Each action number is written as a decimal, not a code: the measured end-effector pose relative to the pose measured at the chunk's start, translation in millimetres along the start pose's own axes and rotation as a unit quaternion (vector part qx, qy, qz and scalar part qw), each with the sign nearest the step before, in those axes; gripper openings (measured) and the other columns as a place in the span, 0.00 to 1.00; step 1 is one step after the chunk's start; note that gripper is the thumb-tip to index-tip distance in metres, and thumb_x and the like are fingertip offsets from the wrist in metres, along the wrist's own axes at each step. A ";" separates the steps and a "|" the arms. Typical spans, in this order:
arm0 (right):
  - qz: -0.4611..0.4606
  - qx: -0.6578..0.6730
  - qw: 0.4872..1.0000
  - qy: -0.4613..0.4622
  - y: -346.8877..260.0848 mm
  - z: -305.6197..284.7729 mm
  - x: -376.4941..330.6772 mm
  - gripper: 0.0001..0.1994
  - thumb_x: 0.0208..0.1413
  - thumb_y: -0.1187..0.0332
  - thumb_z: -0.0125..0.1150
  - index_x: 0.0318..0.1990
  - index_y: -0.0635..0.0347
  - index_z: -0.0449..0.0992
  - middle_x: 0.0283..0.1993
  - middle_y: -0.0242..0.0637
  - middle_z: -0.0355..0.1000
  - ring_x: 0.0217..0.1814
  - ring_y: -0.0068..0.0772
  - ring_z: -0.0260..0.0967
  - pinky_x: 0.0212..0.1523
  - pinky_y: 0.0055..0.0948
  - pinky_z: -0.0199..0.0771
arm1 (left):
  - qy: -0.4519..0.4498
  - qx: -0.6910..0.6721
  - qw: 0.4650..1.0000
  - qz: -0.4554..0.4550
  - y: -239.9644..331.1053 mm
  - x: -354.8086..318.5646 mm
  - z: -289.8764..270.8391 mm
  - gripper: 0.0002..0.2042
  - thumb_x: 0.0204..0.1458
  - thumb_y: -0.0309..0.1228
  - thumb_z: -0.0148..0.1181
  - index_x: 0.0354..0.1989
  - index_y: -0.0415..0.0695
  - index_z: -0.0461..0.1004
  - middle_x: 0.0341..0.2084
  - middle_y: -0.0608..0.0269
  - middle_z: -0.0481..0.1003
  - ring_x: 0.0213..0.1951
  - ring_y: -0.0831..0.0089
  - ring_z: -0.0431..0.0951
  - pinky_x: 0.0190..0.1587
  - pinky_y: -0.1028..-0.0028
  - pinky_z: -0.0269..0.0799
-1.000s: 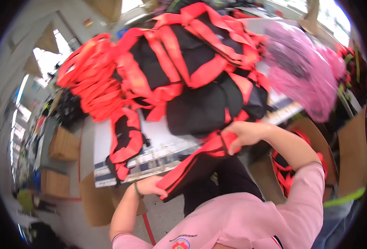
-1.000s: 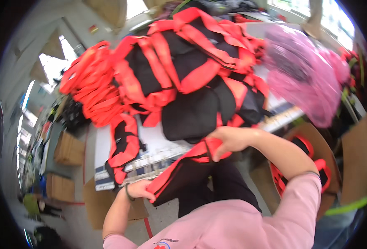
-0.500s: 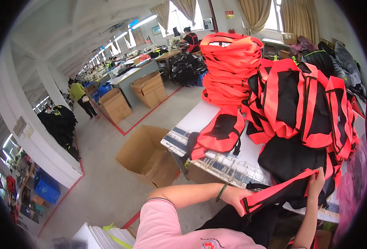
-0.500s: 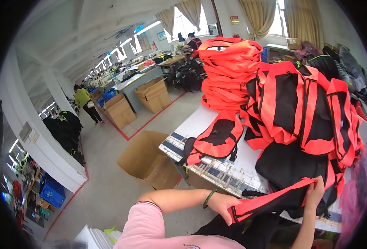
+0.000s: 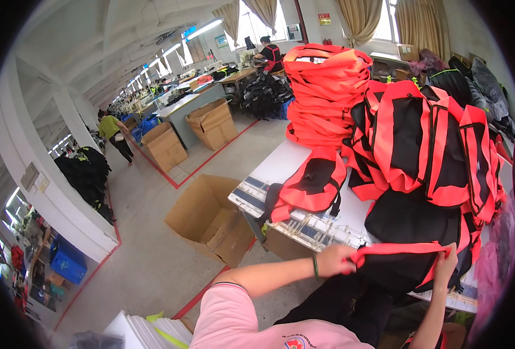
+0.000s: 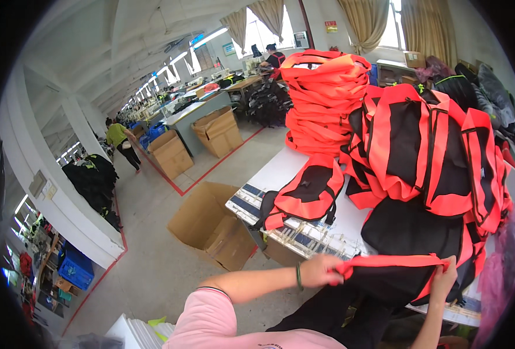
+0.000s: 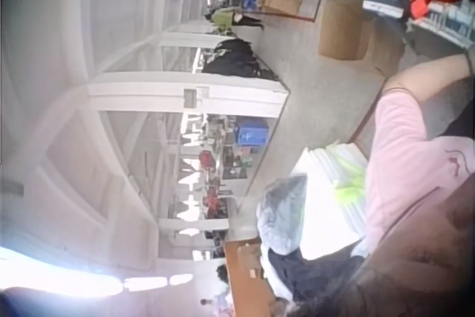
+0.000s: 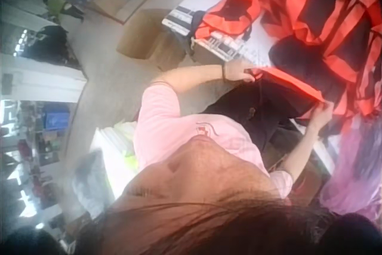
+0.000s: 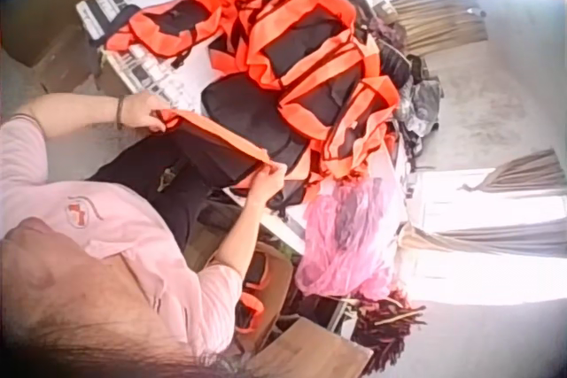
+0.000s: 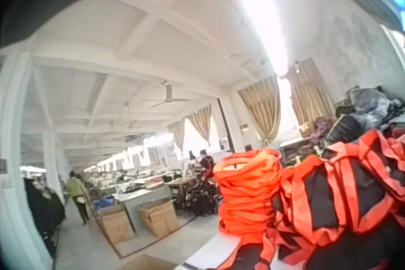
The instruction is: The person folds fabric life jacket covers by hand and places them one by one into a cardboard box.
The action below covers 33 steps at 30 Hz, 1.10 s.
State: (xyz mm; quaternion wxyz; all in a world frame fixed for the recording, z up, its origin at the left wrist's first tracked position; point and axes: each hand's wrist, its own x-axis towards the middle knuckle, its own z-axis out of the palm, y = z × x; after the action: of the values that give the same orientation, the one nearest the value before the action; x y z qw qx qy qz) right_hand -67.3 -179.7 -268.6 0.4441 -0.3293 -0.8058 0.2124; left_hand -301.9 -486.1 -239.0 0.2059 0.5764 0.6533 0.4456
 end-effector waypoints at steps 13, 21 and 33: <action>0.070 0.032 0.985 -0.156 -27.4 4.0 -23.1 0.06 0.47 0.80 0.55 0.28 0.64 0.64 0.22 0.40 0.67 0.28 0.32 0.68 0.31 0.29 0.65 | 0.178 0.209 0.935 -0.225 -143.9 79.3 -39.0 0.19 0.50 0.47 0.57 0.27 0.39 0.73 0.23 0.44 0.73 0.31 0.48 0.74 0.31 0.60 0.68; 0.199 0.331 0.875 -0.293 -56.5 -34.2 -35.7 0.25 0.40 0.84 0.57 0.51 0.69 0.66 0.46 0.37 0.70 0.50 0.28 0.67 0.53 0.24 0.63 | 0.064 -0.275 0.941 -0.188 -149.9 66.0 -32.9 0.18 0.50 0.37 0.60 0.47 0.40 0.72 0.35 0.63 0.76 0.39 0.73 0.75 0.45 0.73 0.70; 0.007 -0.002 0.998 -0.066 11.4 21.0 -50.7 0.11 0.40 0.82 0.58 0.25 0.65 0.60 0.20 0.43 0.58 0.23 0.39 0.58 0.28 0.34 0.60 | 0.218 0.274 0.914 -0.204 -166.9 41.1 -31.2 0.18 0.43 0.40 0.63 0.41 0.43 0.73 0.29 0.45 0.75 0.35 0.50 0.76 0.38 0.57 0.70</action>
State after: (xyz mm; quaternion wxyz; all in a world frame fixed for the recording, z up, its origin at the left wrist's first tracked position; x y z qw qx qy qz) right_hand -61.8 -209.3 -315.8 0.3876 -0.3209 -0.8315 0.2354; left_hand -431.7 -448.1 -349.6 -0.0212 0.3532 0.8819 0.3115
